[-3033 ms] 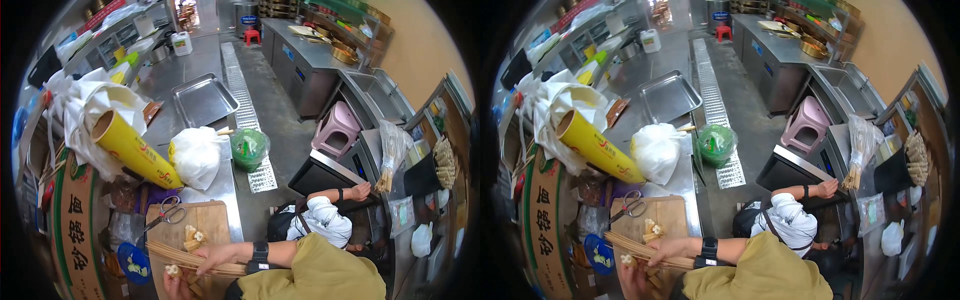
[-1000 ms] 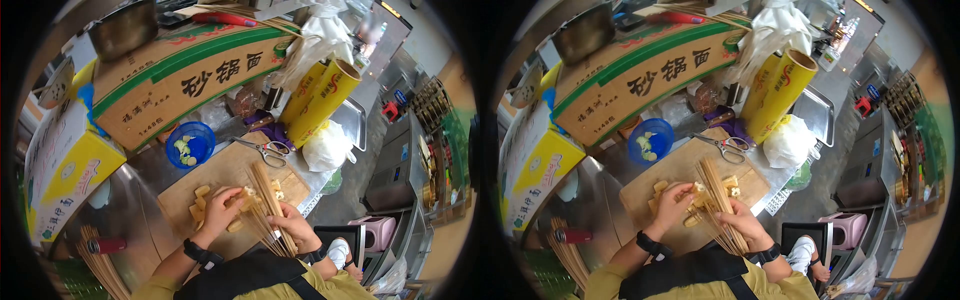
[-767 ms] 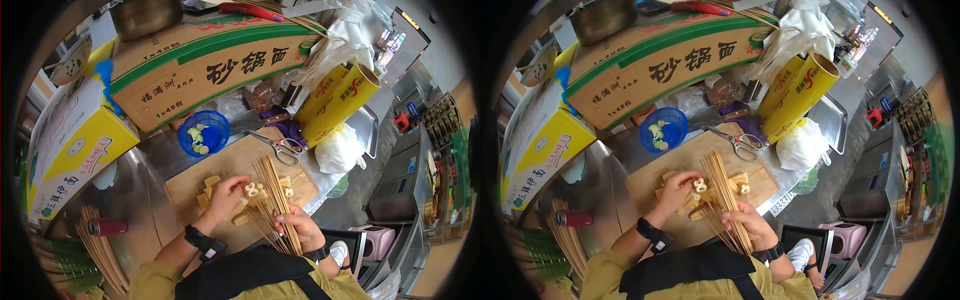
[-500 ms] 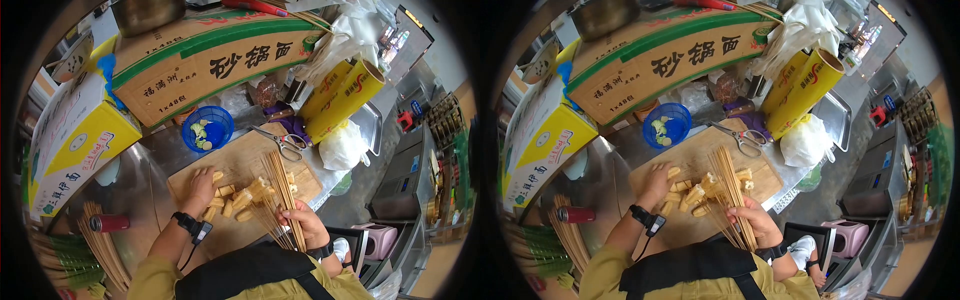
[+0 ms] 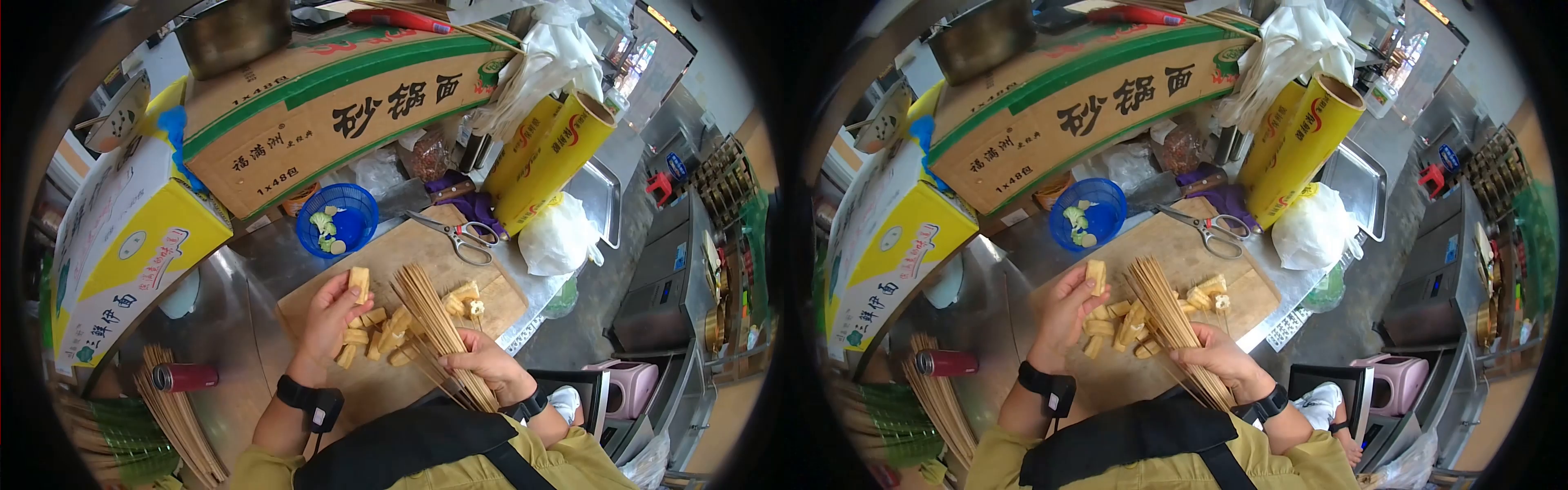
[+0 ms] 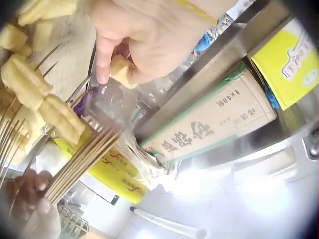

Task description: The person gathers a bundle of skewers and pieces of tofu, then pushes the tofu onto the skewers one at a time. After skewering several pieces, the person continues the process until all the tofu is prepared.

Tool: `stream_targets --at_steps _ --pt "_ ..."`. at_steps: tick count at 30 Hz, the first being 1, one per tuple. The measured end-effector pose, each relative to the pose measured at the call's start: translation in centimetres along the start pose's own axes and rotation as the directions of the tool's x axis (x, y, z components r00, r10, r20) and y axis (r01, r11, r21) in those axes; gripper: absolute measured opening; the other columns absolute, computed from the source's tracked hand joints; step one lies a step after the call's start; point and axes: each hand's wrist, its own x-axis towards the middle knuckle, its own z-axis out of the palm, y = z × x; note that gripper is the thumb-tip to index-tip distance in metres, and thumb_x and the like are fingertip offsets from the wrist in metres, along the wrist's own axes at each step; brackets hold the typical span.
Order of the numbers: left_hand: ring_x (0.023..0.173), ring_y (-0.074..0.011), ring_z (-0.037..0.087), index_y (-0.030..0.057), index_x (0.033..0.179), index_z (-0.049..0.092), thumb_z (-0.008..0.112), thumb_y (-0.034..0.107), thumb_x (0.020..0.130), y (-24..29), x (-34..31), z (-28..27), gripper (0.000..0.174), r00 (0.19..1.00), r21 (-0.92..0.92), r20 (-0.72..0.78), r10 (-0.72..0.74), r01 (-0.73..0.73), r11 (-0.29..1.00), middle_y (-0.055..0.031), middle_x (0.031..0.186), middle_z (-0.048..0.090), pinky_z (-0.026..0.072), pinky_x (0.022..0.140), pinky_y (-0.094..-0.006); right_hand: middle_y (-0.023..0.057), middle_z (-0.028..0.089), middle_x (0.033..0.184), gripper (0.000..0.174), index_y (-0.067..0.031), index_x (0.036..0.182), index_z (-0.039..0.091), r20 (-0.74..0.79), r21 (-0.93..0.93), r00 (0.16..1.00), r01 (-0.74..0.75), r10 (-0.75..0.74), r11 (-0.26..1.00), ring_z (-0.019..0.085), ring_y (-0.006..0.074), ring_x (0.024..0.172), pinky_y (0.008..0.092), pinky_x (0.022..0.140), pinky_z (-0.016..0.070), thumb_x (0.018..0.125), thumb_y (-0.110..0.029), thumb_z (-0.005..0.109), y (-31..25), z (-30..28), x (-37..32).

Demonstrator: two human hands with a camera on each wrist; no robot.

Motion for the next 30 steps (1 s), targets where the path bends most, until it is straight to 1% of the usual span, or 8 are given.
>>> stream_targets --at_steps 3,6,9,12,15,16,25,30 --pt "0.092 -0.0156 0.060 -0.0017 0.122 0.049 0.054 0.009 0.092 0.3 -0.6 0.7 0.033 1.000 -0.071 0.024 -0.015 0.017 0.997 -0.0070 0.106 0.058 0.0522 0.081 -0.0285 -0.0032 0.058 0.081 0.023 -0.0025 0.101 0.058 0.033 -0.003 0.999 -0.027 0.027 1.000 0.053 0.0049 0.069 0.0199 0.060 0.0431 0.079 -0.002 0.065 0.1 -0.3 0.2" --pt "0.089 -0.0139 0.059 -0.0009 0.120 0.051 0.055 0.010 0.091 0.2 -0.5 1.0 0.031 1.000 -0.122 -0.008 -0.007 0.006 0.993 -0.0059 0.104 0.058 0.0518 0.078 -0.0272 -0.0035 0.058 0.081 0.023 -0.0027 0.100 0.058 -0.007 -0.002 0.995 -0.103 0.103 0.995 0.053 0.0049 0.069 0.0198 0.059 0.0430 0.079 -0.003 0.067 -0.3 -0.1 0.1" --pt "0.087 -0.0126 0.058 -0.0003 0.118 0.052 0.055 0.009 0.090 -0.2 -0.3 1.1 0.029 0.999 -0.160 -0.047 -0.007 -0.001 0.987 -0.0051 0.103 0.057 0.0510 0.075 -0.0263 -0.0026 0.058 0.078 0.020 -0.0035 0.097 0.059 -0.087 0.000 0.992 -0.087 0.087 0.996 0.053 0.0058 0.062 0.0195 0.055 0.0423 0.079 -0.004 0.068 -0.6 0.8 0.1" --pt "0.086 -0.0125 0.057 0.0008 0.115 0.052 0.055 0.008 0.090 -0.4 0.0 1.3 0.027 0.999 -0.205 -0.042 -0.009 0.000 0.979 -0.0046 0.103 0.056 0.0501 0.075 -0.0266 -0.0024 0.057 0.074 0.018 -0.0046 0.093 0.059 -0.031 0.041 0.993 -0.116 0.118 0.992 0.052 0.0061 0.057 0.0190 0.052 0.0409 0.078 -0.004 0.069 0.1 -0.1 0.1" --pt "0.088 -0.0134 0.057 0.0017 0.114 0.051 0.054 0.006 0.089 -0.3 0.3 1.7 0.026 0.999 -0.268 -0.029 -0.014 0.005 0.963 -0.0047 0.102 0.055 0.0495 0.076 -0.0275 -0.0002 0.058 0.070 0.020 -0.0033 0.092 0.059 0.002 0.048 0.996 -0.093 0.093 0.994 0.052 0.0071 0.053 0.0188 0.048 0.0403 0.075 0.002 0.068 0.2 0.1 0.3" --pt "0.088 -0.0138 0.057 0.0020 0.114 0.051 0.053 0.006 0.089 -0.2 0.3 1.9 0.025 1.000 -0.292 -0.026 -0.015 0.007 0.956 -0.0049 0.102 0.055 0.0493 0.077 -0.0277 0.0003 0.057 0.068 0.020 -0.0031 0.089 0.059 -0.043 0.038 0.993 -0.107 0.108 0.994 0.051 0.0072 0.052 0.0190 0.048 0.0396 0.074 0.002 0.070 -0.1 0.6 0.2" --pt "0.090 -0.0160 0.058 0.0035 0.115 0.051 0.054 0.007 0.089 -0.7 0.4 1.6 0.026 0.999 -0.261 -0.005 0.048 -0.047 0.964 -0.0050 0.102 0.057 0.0492 0.081 -0.0289 0.0009 0.057 0.067 0.015 -0.0039 0.087 0.057 -0.047 0.023 0.989 -0.137 0.137 0.990 0.053 0.0071 0.054 0.0187 0.049 0.0405 0.078 -0.004 0.069 0.2 0.6 0.7" --pt "0.091 -0.0141 0.060 -0.0013 0.121 0.048 0.057 0.004 0.087 -0.2 0.6 0.8 0.035 0.994 -0.203 -0.069 0.088 -0.100 0.974 -0.0077 0.106 0.058 0.0500 0.082 -0.0259 0.0037 0.059 0.068 0.014 -0.0031 0.087 0.057 -0.052 0.008 0.991 -0.120 0.120 0.993 0.054 0.0076 0.054 0.0187 0.049 0.0416 0.079 -0.004 0.068 0.0 1.2 0.6"
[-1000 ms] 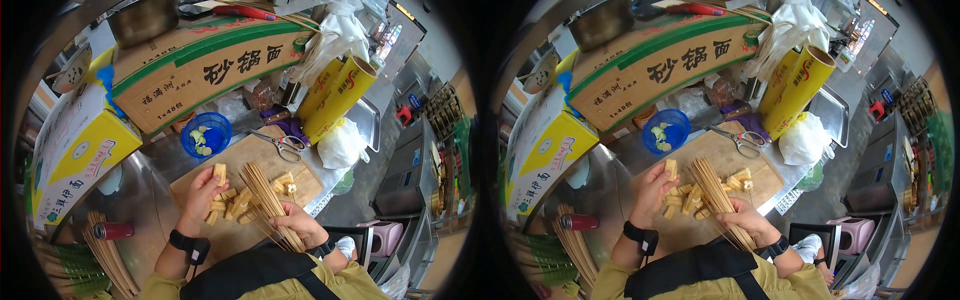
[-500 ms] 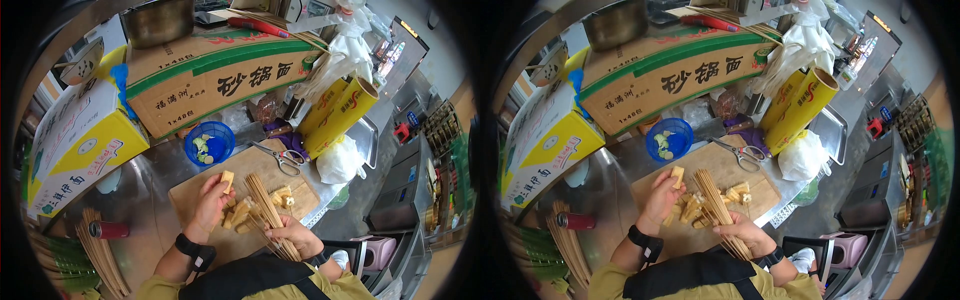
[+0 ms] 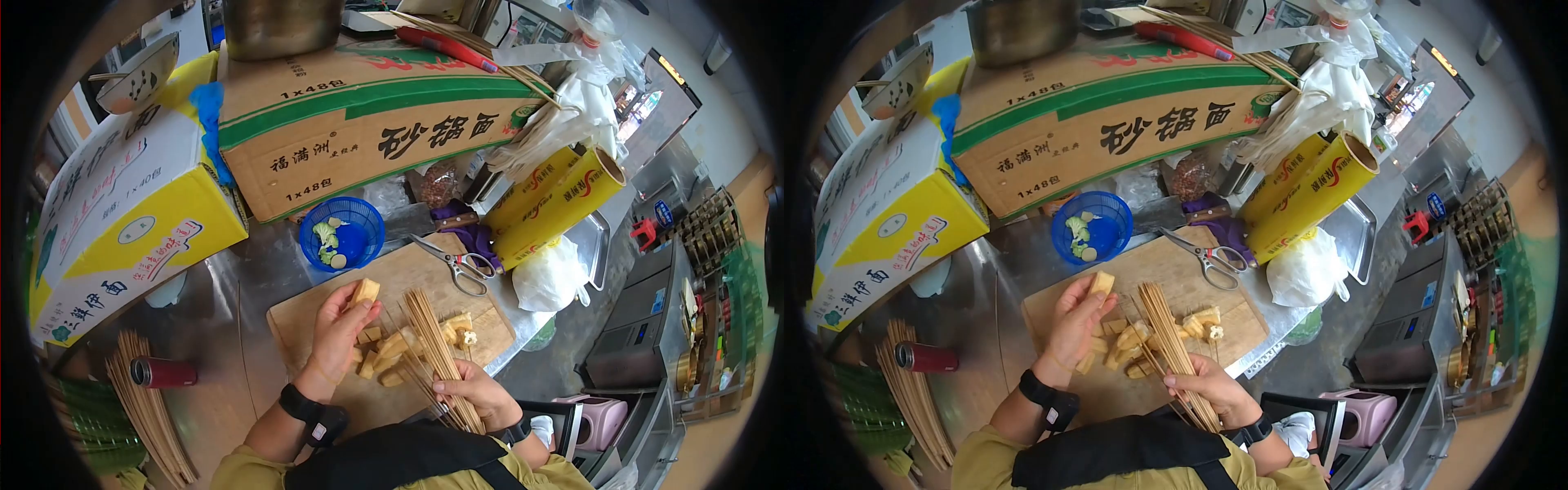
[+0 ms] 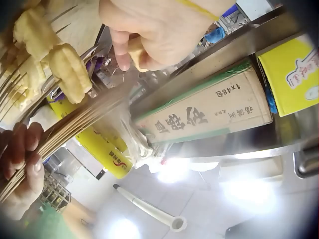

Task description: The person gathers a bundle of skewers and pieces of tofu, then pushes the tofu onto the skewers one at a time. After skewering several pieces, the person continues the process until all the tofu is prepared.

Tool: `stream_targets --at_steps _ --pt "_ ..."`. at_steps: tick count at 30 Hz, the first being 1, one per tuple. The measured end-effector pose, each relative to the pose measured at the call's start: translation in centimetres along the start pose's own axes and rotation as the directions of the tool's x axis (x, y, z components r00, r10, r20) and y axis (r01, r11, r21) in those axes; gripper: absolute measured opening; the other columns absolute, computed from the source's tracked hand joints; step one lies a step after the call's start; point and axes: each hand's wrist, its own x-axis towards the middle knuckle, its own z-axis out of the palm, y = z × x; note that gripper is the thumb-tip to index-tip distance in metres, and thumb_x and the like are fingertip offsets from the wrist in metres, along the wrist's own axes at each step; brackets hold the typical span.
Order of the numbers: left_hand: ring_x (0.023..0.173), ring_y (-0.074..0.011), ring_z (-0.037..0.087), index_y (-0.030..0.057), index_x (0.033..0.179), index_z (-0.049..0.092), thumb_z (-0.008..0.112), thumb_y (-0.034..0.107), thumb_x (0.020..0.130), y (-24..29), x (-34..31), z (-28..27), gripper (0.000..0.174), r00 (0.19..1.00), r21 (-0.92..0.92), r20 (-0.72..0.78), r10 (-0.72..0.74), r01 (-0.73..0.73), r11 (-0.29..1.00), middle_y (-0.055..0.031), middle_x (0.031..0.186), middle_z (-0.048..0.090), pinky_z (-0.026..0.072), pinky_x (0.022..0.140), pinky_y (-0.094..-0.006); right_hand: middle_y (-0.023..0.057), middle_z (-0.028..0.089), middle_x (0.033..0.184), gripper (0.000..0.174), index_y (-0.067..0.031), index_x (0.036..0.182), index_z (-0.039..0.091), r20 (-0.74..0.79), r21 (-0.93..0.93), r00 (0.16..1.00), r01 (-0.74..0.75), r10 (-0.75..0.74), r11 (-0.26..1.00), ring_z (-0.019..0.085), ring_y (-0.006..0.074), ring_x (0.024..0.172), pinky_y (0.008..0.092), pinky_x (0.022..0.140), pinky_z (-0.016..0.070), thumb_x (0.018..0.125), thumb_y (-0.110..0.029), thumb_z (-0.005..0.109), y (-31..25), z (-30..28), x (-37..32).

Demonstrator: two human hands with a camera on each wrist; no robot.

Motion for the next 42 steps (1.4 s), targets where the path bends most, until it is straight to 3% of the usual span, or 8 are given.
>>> stream_targets --at_steps 10,15,19,28,33,36,39,42 --pt "0.093 -0.0121 0.060 -0.0008 0.121 0.052 0.058 -0.003 0.085 0.1 -0.8 0.4 0.037 0.988 0.231 0.101 0.120 -0.141 0.963 -0.0058 0.104 0.061 0.0499 0.079 -0.0240 0.0069 0.062 0.068 0.014 -0.0039 0.086 0.056 -0.011 -0.026 1.000 0.023 -0.023 0.999 0.052 0.0071 0.050 0.0179 0.047 0.0400 0.079 -0.001 0.067 -0.1 0.7 -0.1" --pt "0.084 -0.0139 0.061 0.0057 0.111 0.062 0.060 -0.006 0.077 0.2 -1.8 1.0 0.036 0.873 0.637 0.216 0.438 -0.466 0.615 -0.0049 0.091 0.058 0.0505 0.067 -0.0237 0.0031 0.061 0.068 0.015 -0.0042 0.090 0.057 -0.053 -0.061 0.998 0.029 -0.032 0.998 0.051 0.0050 0.050 0.0165 0.047 0.0391 0.080 -0.005 0.068 -0.3 1.1 -0.6" --pt "0.078 -0.0174 0.061 0.0082 0.109 0.064 0.062 -0.004 0.073 -0.1 -3.0 1.6 0.038 0.841 0.760 0.293 0.455 -0.494 0.423 -0.0079 0.089 0.057 0.0488 0.061 -0.0245 0.0053 0.062 0.068 0.017 -0.0037 0.089 0.057 -0.088 -0.071 0.995 0.049 -0.055 0.996 0.052 0.0063 0.048 0.0161 0.045 0.0401 0.077 -0.001 0.069 -0.3 0.9 -0.5" --pt "0.084 -0.0220 0.060 0.0075 0.110 0.063 0.069 0.007 0.075 -1.9 -2.9 2.1 0.036 0.881 0.763 0.414 0.230 -0.474 0.439 -0.0081 0.095 0.060 0.0474 0.073 -0.0291 0.0002 0.056 0.075 0.026 -0.0007 0.104 0.054 -0.158 -0.122 0.968 0.176 -0.194 0.977 0.053 0.0075 0.057 0.0188 0.051 0.0418 0.082 -0.005 0.065 -0.2 0.2 -1.1" --pt "0.088 -0.0237 0.059 0.0087 0.113 0.061 0.068 0.010 0.077 -4.1 -1.1 1.5 0.037 0.878 0.736 0.457 0.141 -0.463 0.494 -0.0089 0.098 0.060 0.0478 0.076 -0.0296 0.0075 0.050 0.075 0.020 0.0008 0.089 0.053 0.122 0.178 0.974 0.167 -0.190 0.970 0.052 0.0126 0.054 0.0215 0.050 0.0408 0.080 -0.015 0.061 -0.5 0.0 -2.1" --pt "0.093 -0.0243 0.057 0.0094 0.115 0.060 0.066 0.010 0.078 -4.3 0.2 -0.4 0.038 0.865 0.625 0.502 0.009 -0.370 0.688 -0.0099 0.104 0.059 0.0472 0.079 -0.0283 0.0080 0.053 0.075 0.017 0.0020 0.090 0.055 0.186 0.244 0.979 0.032 -0.079 0.969 0.054 0.0127 0.057 0.0223 0.050 0.0429 0.080 -0.011 0.060 0.3 -0.7 -1.2" --pt "0.098 -0.0266 0.056 0.0096 0.116 0.059 0.063 0.008 0.079 -2.2 0.7 -4.4 0.038 0.973 0.652 0.230 -0.029 -0.132 0.747 -0.0097 0.112 0.057 0.0463 0.084 -0.0295 0.0079 0.054 0.073 0.017 0.0013 0.091 0.055 0.089 0.272 0.993 0.050 -0.076 0.961 0.054 0.0126 0.058 0.0221 0.050 0.0433 0.080 -0.011 0.060 0.5 -0.4 -0.8" --pt "0.101 -0.0293 0.055 0.0098 0.117 0.058 0.059 0.005 0.080 -1.1 0.7 -7.8 0.038 0.961 0.928 0.258 0.096 -0.274 0.252 -0.0086 0.117 0.054 0.0453 0.089 -0.0316 0.0088 0.054 0.074 0.017 0.0009 0.087 0.057 0.042 0.222 0.999 0.005 -0.014 0.975 0.053 0.0144 0.060 0.0238 0.056 0.0429 0.076 -0.010 0.062 0.7 -0.3 -0.4"
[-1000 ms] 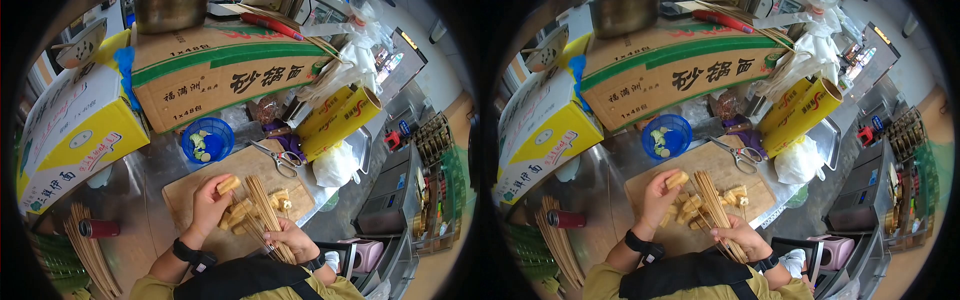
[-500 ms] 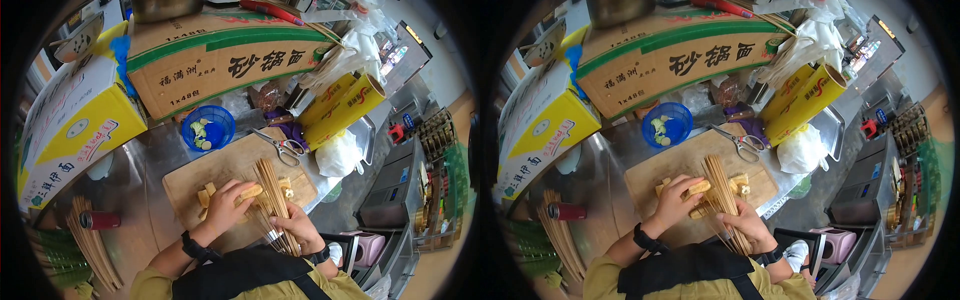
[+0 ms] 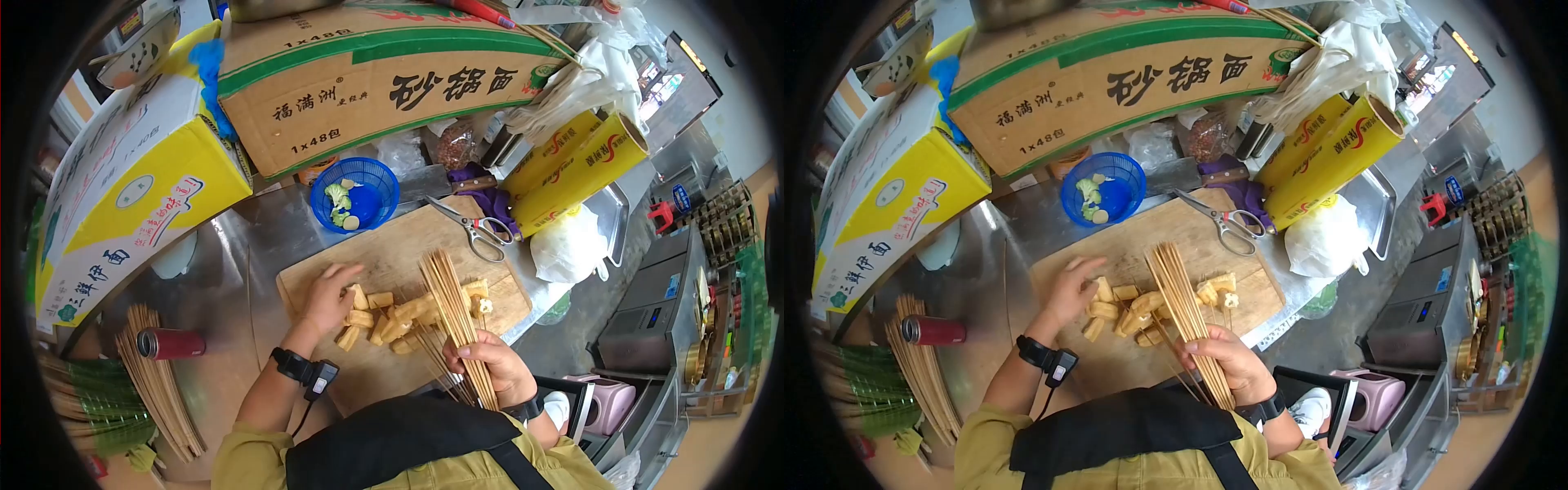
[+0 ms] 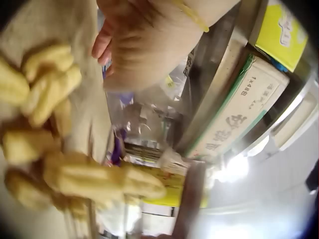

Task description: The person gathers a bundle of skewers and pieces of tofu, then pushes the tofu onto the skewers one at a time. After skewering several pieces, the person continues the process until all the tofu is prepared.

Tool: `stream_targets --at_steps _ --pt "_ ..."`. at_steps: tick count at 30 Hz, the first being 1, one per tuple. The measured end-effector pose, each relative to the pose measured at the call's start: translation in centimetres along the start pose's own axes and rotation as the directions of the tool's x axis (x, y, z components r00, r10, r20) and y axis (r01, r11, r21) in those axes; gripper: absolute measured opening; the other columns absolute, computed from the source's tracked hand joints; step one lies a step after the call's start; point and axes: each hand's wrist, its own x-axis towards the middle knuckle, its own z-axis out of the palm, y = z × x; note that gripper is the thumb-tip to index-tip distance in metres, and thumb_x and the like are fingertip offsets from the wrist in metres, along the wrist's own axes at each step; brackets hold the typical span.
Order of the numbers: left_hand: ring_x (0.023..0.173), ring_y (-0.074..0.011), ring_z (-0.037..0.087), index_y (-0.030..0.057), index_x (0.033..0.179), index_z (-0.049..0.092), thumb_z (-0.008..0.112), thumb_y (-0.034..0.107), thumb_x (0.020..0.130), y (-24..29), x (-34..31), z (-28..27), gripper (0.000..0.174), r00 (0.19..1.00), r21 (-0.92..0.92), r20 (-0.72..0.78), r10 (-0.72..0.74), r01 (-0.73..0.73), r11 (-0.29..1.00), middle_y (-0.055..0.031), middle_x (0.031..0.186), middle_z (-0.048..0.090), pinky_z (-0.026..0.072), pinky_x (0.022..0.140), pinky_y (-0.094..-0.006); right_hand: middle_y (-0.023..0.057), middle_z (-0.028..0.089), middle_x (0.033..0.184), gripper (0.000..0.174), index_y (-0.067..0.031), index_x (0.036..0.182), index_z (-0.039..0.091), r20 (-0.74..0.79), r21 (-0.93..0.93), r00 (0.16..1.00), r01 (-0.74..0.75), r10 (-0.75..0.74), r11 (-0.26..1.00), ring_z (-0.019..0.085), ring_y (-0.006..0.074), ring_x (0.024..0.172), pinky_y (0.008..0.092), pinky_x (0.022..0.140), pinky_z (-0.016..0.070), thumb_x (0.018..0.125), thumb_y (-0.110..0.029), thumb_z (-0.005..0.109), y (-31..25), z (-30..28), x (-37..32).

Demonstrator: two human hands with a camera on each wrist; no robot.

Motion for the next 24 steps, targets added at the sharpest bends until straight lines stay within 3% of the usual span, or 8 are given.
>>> stream_targets --at_steps 3,6,9,12,15,18,21,24 --pt "0.107 -0.0294 0.052 0.0090 0.115 0.059 0.059 0.001 0.077 -2.4 0.1 0.9 0.039 0.960 0.270 0.236 0.154 -0.216 0.938 -0.0082 0.117 0.053 0.0433 0.093 -0.0331 0.0070 0.055 0.071 0.013 -0.0001 0.086 0.058 -0.037 -0.050 0.999 -0.020 0.018 0.999 0.052 0.0135 0.059 0.0231 0.055 0.0424 0.077 -0.008 0.062 0.0 -0.3 0.2" --pt "0.104 -0.0296 0.052 0.0109 0.112 0.061 0.062 -0.005 0.070 -2.9 0.7 1.3 0.045 0.966 0.092 0.256 0.046 -0.071 0.993 -0.0116 0.113 0.054 0.0443 0.090 -0.0341 0.0020 0.057 0.067 0.009 -0.0026 0.085 0.059 -0.014 -0.064 1.000 0.018 -0.019 0.998 0.053 0.0087 0.055 0.0203 0.050 0.0424 0.080 -0.008 0.064 -0.1 0.1 0.1" --pt "0.101 -0.0271 0.054 0.0090 0.107 0.063 0.065 -0.005 0.068 -3.8 1.2 0.8 0.042 0.964 0.174 0.265 0.015 -0.063 0.983 -0.0110 0.109 0.054 0.0457 0.086 -0.0328 0.0004 0.057 0.068 0.009 -0.0029 0.085 0.059 -0.039 -0.120 0.999 -0.019 0.014 0.993 0.052 0.0076 0.052 0.0199 0.047 0.0414 0.079 -0.005 0.066 -0.2 0.1 0.0" --pt "0.098 -0.0237 0.056 0.0084 0.103 0.063 0.067 -0.004 0.066 -1.6 1.2 -0.9 0.039 0.898 0.313 0.393 -0.199 0.073 0.947 -0.0095 0.108 0.054 0.0471 0.081 -0.0315 -0.0005 0.057 0.068 0.010 -0.0034 0.085 0.060 -0.038 -0.126 0.999 -0.020 0.015 0.992 0.051 0.0059 0.052 0.0184 0.046 0.0402 0.079 -0.005 0.068 0.0 -0.2 0.1" --pt "0.100 -0.0231 0.056 0.0073 0.106 0.060 0.072 0.001 0.070 -2.6 0.8 -1.0 0.038 0.948 0.172 0.282 -0.144 0.098 0.980 -0.0097 0.108 0.056 0.0468 0.082 -0.0303 0.0000 0.059 0.068 0.010 -0.0038 0.084 0.060 -0.066 -0.166 0.998 -0.029 0.018 0.986 0.050 0.0050 0.051 0.0173 0.046 0.0394 0.080 -0.007 0.068 0.1 0.4 0.0" --pt "0.092 -0.0136 0.058 0.0033 0.110 0.055 0.071 0.003 0.076 -2.4 0.8 -0.3 0.037 0.970 -0.554 0.136 -0.203 0.244 0.796 -0.0059 0.103 0.060 0.0475 0.077 -0.0257 0.0020 0.060 0.067 0.009 -0.0031 0.083 0.061 -0.092 -0.209 0.996 -0.042 0.023 0.977 0.050 0.0059 0.051 0.0176 0.047 0.0388 0.079 -0.006 0.068 0.1 0.9 0.1" --pt "0.087 -0.0073 0.057 -0.0015 0.114 0.051 0.067 0.003 0.081 2.9 0.5 -0.6 0.037 0.990 -0.791 0.047 -0.134 0.119 0.601 -0.0038 0.099 0.061 0.0472 0.075 -0.0216 0.0053 0.061 0.067 0.008 -0.0020 0.081 0.062 -0.079 -0.233 0.997 -0.041 0.023 0.972 0.052 0.0077 0.052 0.0186 0.050 0.0394 0.077 -0.005 0.068 0.3 1.1 0.2" --pt "0.092 -0.0086 0.057 -0.0029 0.119 0.052 0.066 0.003 0.082 5.2 0.1 -0.5 0.040 0.992 -0.822 0.048 -0.120 0.108 0.559 -0.0042 0.105 0.061 0.0473 0.079 -0.0217 0.0056 0.061 0.066 0.009 -0.0021 0.081 0.062 -0.071 -0.268 0.997 -0.031 0.013 0.963 0.051 0.0075 0.052 0.0185 0.050 0.0390 0.077 -0.006 0.069 0.2 1.4 0.1"
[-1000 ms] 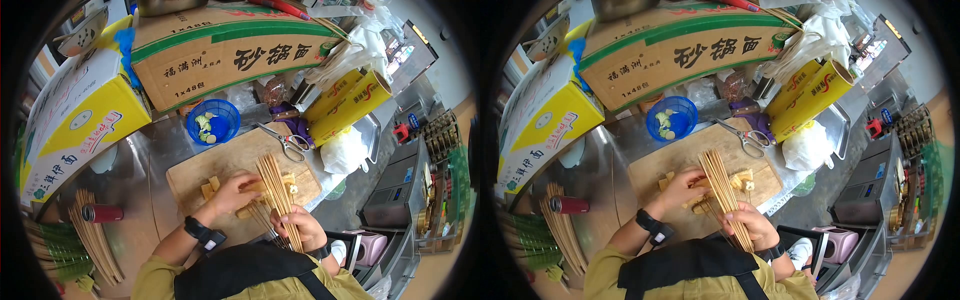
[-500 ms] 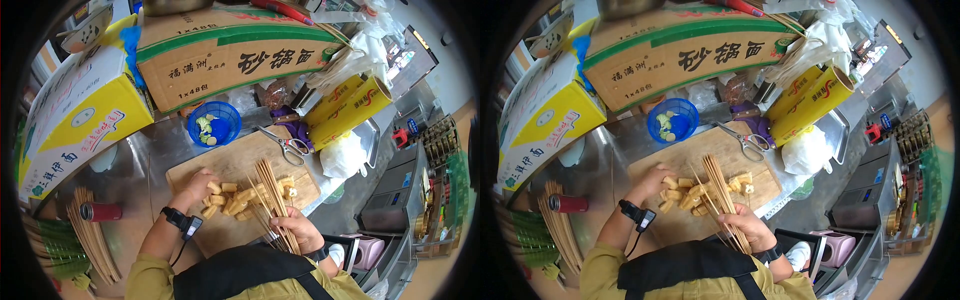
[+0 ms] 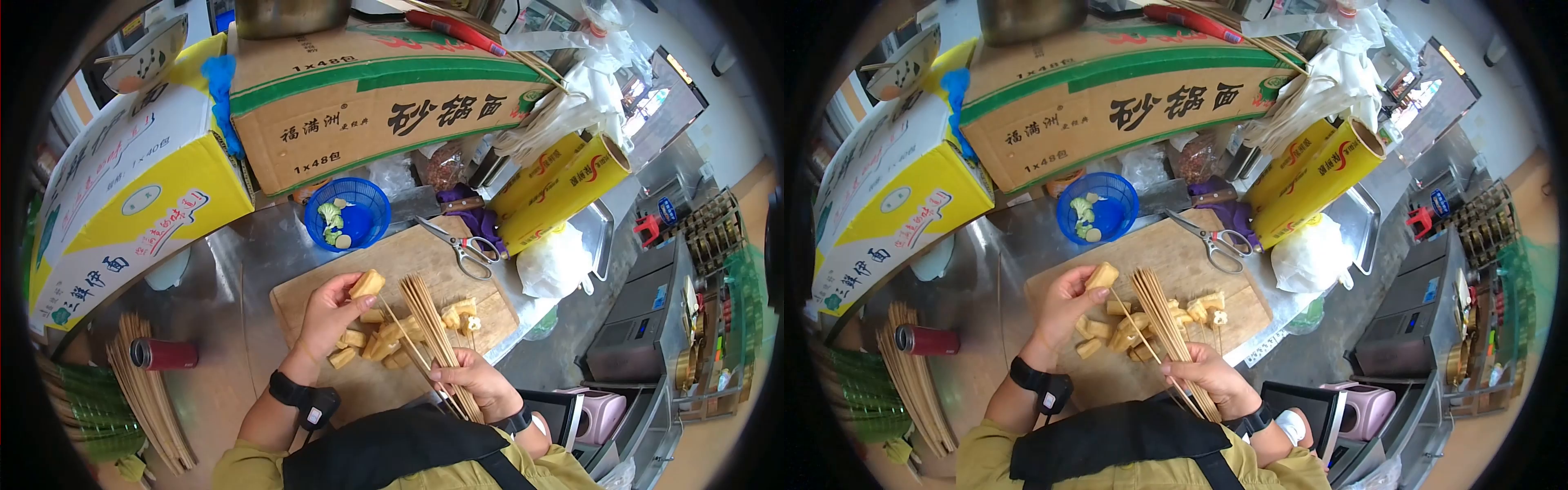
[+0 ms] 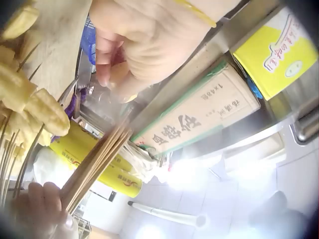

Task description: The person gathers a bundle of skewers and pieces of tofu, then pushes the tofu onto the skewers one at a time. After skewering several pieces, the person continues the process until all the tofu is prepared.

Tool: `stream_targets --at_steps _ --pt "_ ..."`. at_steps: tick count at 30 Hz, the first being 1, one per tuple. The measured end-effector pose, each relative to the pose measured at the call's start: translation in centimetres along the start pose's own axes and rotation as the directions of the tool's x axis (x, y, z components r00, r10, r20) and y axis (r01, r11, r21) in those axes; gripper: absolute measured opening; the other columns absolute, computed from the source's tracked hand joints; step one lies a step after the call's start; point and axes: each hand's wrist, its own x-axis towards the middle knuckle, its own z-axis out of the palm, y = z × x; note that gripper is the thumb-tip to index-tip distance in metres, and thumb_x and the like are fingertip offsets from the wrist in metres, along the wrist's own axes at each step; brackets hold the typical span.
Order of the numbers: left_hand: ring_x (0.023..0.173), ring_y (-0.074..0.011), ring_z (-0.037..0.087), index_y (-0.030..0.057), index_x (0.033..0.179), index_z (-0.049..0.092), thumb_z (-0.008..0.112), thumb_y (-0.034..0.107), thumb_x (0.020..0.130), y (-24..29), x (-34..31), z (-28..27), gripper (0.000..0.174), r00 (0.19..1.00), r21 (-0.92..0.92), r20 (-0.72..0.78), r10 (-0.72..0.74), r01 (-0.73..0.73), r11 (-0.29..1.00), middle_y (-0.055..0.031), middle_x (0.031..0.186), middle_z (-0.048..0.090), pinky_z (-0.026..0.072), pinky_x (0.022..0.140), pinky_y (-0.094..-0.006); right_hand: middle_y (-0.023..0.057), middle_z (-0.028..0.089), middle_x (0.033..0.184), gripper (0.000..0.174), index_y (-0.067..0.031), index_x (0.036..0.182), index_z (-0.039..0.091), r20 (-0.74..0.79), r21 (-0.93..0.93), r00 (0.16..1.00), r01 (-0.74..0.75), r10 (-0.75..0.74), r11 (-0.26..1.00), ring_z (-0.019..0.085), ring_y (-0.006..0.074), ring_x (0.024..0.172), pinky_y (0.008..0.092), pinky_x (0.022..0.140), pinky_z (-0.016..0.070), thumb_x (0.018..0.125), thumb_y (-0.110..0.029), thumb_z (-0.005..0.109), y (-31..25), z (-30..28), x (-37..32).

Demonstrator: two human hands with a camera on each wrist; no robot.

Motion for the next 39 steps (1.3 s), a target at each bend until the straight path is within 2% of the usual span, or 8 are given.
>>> stream_targets --at_steps 11,14,17,20,23,29,38,39 --pt "0.094 -0.0107 0.059 -0.0025 0.117 0.054 0.068 -0.002 0.079 0.5 -0.8 1.0 0.041 0.994 0.033 -0.061 0.086 -0.084 0.996 -0.0060 0.108 0.060 0.0489 0.080 -0.0228 0.0036 0.061 0.068 0.008 -0.0038 0.082 0.062 0.053 -0.077 0.998 0.026 -0.022 0.997 0.049 0.0057 0.050 0.0178 0.049 0.0378 0.080 -0.009 0.068 0.4 -0.5 0.2" --pt "0.090 -0.0114 0.060 -0.0014 0.114 0.058 0.067 -0.004 0.078 0.5 -0.8 1.0 0.037 0.988 0.162 -0.091 0.126 -0.110 0.981 -0.0041 0.103 0.059 0.0503 0.077 -0.0220 0.0027 0.060 0.067 0.008 -0.0038 0.082 0.061 0.058 -0.084 0.998 0.029 -0.024 0.996 0.049 0.0058 0.050 0.0181 0.048 0.0373 0.080 -0.008 0.068 0.4 -0.5 0.3" --pt "0.088 -0.0117 0.061 -0.0012 0.111 0.060 0.066 -0.007 0.077 1.1 -1.0 1.5 0.035 0.928 0.390 -0.078 0.364 -0.308 0.868 -0.0034 0.098 0.056 0.0510 0.073 -0.0216 0.0014 0.058 0.066 0.008 -0.0037 0.082 0.061 0.036 -0.084 0.999 0.032 -0.029 0.996 0.049 0.0060 0.050 0.0186 0.048 0.0369 0.080 -0.008 0.068 0.3 -0.3 0.2" --pt "0.089 -0.0124 0.061 -0.0019 0.110 0.060 0.066 -0.008 0.076 1.4 -1.1 1.6 0.035 0.923 0.448 -0.065 0.380 -0.314 0.837 -0.0039 0.098 0.055 0.0513 0.073 -0.0223 0.0004 0.057 0.065 0.008 -0.0036 0.082 0.061 0.033 -0.092 0.999 0.031 -0.028 0.995 0.049 0.0062 0.049 0.0189 0.047 0.0365 0.080 -0.008 0.068 0.3 -0.3 0.1" --pt "0.088 -0.0124 0.061 -0.0019 0.110 0.060 0.066 -0.007 0.077 0.8 -1.0 1.7 0.035 0.951 0.249 -0.115 0.287 -0.252 0.935 -0.0041 0.101 0.054 0.0507 0.072 -0.0219 0.0000 0.056 0.064 0.009 -0.0034 0.083 0.061 0.050 -0.102 0.998 0.038 -0.033 0.994 0.048 0.0062 0.049 0.0189 0.047 0.0361 0.080 -0.007 0.068 0.3 -0.3 0.1" --pt "0.089 -0.0113 0.060 -0.0022 0.111 0.059 0.064 -0.006 0.078 0.6 -1.2 1.6 0.034 0.955 0.183 -0.139 0.262 -0.235 0.955 -0.0039 0.101 0.055 0.0492 0.072 -0.0210 0.0001 0.056 0.062 0.010 -0.0021 0.080 0.061 0.039 -0.064 0.999 0.016 -0.013 0.998 0.050 0.0066 0.050 0.0186 0.048 0.0376 0.077 -0.005 0.070 -0.2 0.2 -0.1" --pt "0.084 -0.0119 0.061 0.0004 0.108 0.062 0.065 -0.003 0.077 1.0 -1.8 2.4 0.032 0.928 0.225 -0.203 0.313 -0.267 0.937 -0.0047 0.095 0.057 0.0484 0.066 -0.0215 0.0000 0.056 0.063 0.011 -0.0022 0.081 0.061 0.031 -0.101 1.000 0.001 0.002 0.995 0.050 0.0066 0.050 0.0186 0.048 0.0376 0.077 -0.006 0.070 -0.5 0.1 -0.1" --pt "0.082 -0.0130 0.061 0.0015 0.107 0.063 0.066 -0.003 0.075 1.3 -1.9 2.6 0.032 0.909 0.369 -0.170 0.380 -0.299 0.880 -0.0052 0.092 0.057 0.0484 0.065 -0.0222 0.0000 0.056 0.063 0.010 -0.0023 0.081 0.061 0.034 -0.109 0.999 0.002 0.002 0.994 0.050 0.0065 0.050 0.0184 0.048 0.0376 0.077 -0.006 0.070 -0.6 0.0 -0.1"
